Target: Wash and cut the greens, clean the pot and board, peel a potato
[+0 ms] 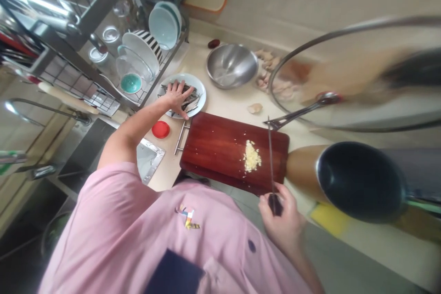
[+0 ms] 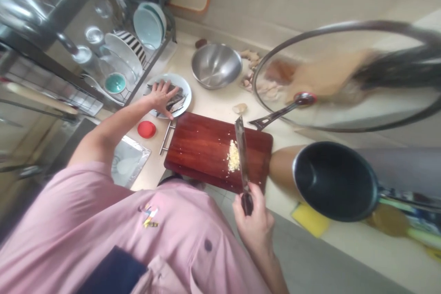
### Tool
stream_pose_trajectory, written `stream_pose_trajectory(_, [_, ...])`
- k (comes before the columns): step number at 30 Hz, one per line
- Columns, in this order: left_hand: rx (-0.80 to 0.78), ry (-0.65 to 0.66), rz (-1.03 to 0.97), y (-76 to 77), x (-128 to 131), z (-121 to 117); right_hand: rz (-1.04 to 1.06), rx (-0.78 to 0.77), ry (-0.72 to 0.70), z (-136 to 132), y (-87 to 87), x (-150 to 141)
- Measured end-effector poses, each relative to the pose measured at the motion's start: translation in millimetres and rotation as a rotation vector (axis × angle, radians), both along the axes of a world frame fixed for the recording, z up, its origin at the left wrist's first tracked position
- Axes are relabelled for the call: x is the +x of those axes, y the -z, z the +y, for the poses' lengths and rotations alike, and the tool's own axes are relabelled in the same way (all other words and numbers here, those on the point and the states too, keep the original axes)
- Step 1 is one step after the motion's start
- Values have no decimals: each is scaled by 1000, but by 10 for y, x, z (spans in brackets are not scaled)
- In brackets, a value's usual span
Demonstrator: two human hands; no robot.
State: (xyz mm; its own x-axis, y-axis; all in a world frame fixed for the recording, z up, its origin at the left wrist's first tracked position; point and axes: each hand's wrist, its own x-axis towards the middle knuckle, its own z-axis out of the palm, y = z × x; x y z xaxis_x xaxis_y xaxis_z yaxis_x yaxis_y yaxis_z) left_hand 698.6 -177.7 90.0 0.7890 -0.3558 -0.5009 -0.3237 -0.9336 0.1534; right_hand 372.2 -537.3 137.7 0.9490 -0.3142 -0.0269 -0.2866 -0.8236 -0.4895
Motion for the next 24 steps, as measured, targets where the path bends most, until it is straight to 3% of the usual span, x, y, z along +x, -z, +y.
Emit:
stream_pose_trajectory(8, [56, -3, 52, -96, -9, -56, 64, 47, 43, -6, 90, -90])
stream_pose_trajectory(19, [-72, 18, -104, -51, -150, -73, 0, 38, 31, -58, 195, -227])
stream_pose_trajectory(24, [-44, 25, -104, -108, -233, -100, -24, 48, 73, -131, 105, -245])
